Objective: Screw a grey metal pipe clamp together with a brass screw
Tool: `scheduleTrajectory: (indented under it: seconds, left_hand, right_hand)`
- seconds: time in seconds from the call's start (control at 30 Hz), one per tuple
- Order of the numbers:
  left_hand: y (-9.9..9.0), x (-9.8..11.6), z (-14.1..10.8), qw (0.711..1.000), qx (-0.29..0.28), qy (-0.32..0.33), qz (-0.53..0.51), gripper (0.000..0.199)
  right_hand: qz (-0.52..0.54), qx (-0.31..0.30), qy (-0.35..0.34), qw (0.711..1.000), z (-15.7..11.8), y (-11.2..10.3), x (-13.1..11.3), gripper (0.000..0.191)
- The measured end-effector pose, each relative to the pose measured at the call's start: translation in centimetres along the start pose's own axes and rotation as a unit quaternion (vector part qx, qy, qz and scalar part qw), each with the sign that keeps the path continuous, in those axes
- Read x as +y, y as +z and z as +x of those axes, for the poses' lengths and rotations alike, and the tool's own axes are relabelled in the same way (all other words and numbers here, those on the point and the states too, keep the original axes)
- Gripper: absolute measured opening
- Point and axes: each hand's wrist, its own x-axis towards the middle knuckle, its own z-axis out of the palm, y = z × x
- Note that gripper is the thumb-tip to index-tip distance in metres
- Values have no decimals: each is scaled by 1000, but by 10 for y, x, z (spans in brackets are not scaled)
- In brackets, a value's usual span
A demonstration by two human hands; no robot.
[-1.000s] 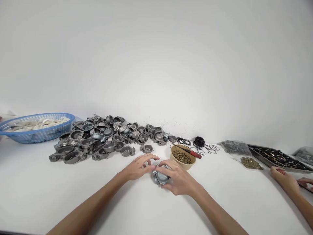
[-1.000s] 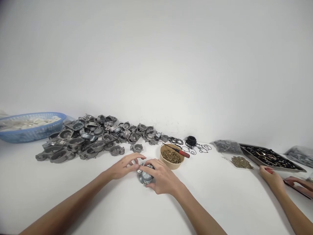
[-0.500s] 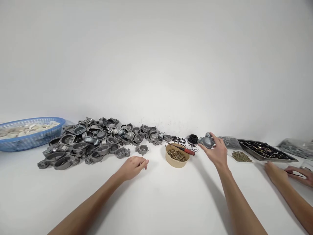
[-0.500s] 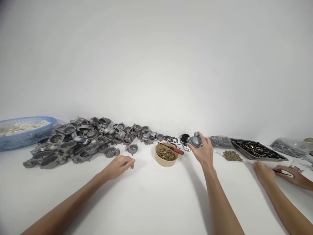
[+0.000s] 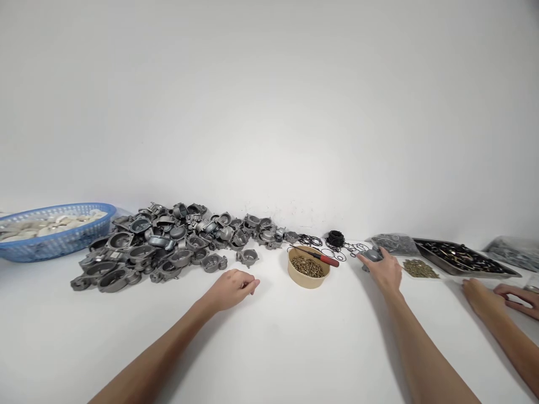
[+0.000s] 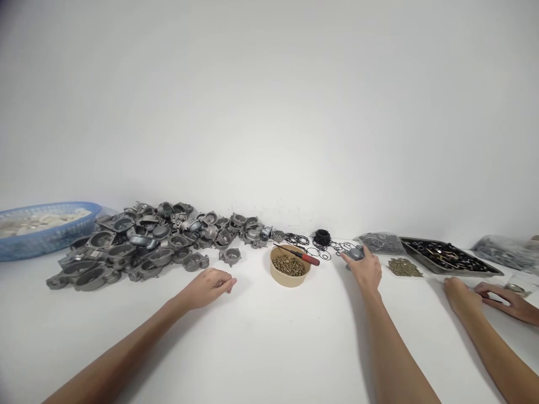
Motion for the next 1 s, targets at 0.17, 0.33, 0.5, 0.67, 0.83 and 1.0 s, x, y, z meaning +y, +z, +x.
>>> scheduleTrajectory:
  seconds: [0.17, 0.33, 0.5, 0.67, 0.83, 1.0]
  left_hand:
    - [0, 0, 0, 1000, 1, -2, 8, 44]
    - [0, -1, -1, 1000, -3, -11, 11, 44]
    - [2, -5, -1, 1000, -9, -10, 13, 43]
    - [0, -6, 1, 999, -1, -30, 28, 45]
    - [-10, -20, 5, 986, 78, -113, 93, 34]
    - [-26, -41, 3, 955, 165, -178, 173, 23]
  right_hand:
    - [-22, -19, 40, 999, -3, 2, -8, 100]
    - [-37, -27, 40, 998, -7, -1, -13, 99]
    - [-44, -30, 48, 997, -11, -6, -14, 98]
    - [-36, 14, 38, 999, -13, -11, -20, 91]
    - [37, 153, -125, 980, -24, -35, -55, 62]
    - [175, 75, -348, 918, -85, -54, -128, 34]
